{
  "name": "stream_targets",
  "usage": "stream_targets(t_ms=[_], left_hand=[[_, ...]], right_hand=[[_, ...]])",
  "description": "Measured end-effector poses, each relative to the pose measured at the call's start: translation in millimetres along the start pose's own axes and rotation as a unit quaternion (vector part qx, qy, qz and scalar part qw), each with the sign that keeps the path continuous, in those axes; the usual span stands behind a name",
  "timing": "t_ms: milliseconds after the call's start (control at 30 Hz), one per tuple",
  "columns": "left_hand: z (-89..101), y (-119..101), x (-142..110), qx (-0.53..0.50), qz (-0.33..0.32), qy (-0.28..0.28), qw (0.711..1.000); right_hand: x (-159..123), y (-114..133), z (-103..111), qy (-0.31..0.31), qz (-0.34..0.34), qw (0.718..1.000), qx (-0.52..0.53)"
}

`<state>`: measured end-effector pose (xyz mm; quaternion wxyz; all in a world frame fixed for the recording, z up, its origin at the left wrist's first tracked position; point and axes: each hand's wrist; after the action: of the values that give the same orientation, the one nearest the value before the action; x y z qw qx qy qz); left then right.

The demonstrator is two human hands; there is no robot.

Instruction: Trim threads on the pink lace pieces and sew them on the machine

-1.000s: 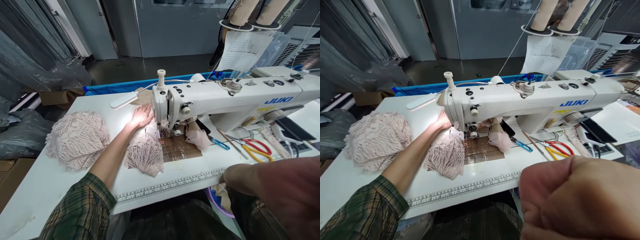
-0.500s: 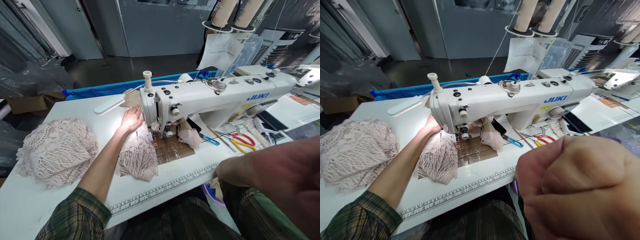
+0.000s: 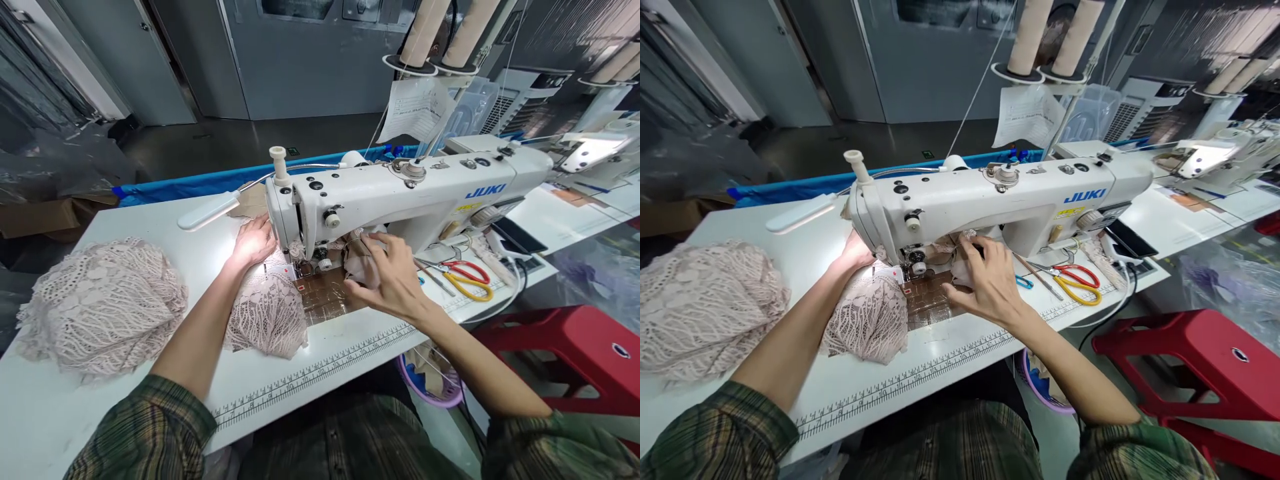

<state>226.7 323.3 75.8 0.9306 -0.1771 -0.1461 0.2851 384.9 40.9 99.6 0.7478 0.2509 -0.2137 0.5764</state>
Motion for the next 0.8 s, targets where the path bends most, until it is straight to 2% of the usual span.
stream_targets(t_ms=[67,133,167,233,267,300,367,400,433,567,800], left_hand=[[0.2,-1,-1,0.012,0.008,0.0,1.0],[0.2,-1,-1,0.03,0.015,0.005,0.999],[0.3,0,0,0.038,0.014,0.01,0.999],[0.9,0,0,0.047,0.009,0.016,0.999],[1.2,-1,0,0.048,0.007,0.016,0.999],[1.7,-1,0,0.05,0.007,0.017,0.999],[2.7,-2,0,0.058,0.011,0.019,0.998],[3.2,-3,0,0.061,0.011,0.02,0.998],[3.7,-4,0,0.064,0.011,0.021,0.998],[5.4,-7,-1,0.07,0.014,0.025,0.997],[6.5,-7,-4,0.079,0.004,0.025,0.997]], right_hand=[[5,-6,-18,0.085,-0.015,0.996,-0.023],[7,-15,-28,0.124,-0.043,0.991,0.019],[7,-21,-31,0.116,-0.068,0.989,0.057],[6,-31,-30,0.061,-0.152,0.974,0.157],[3,-36,-28,0.024,-0.222,0.948,0.229],[-1,-40,-26,-0.009,-0.301,0.903,0.307],[-11,-47,-20,-0.048,-0.435,0.785,0.439],[-17,-49,-17,-0.057,-0.476,0.733,0.482],[-23,-52,-14,-0.058,-0.499,0.698,0.51],[-37,-57,-5,-0.038,-0.518,0.634,0.573],[-34,-61,4,0.011,-0.518,0.528,0.673]])
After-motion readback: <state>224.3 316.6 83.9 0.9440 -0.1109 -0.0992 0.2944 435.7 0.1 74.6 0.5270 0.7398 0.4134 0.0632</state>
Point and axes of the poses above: each hand's wrist, its own x-axis towards the middle knuckle, its own z-axis out of the back of the hand, y = z × x, and after that the axes turned 10 degrees about -x, right-handed
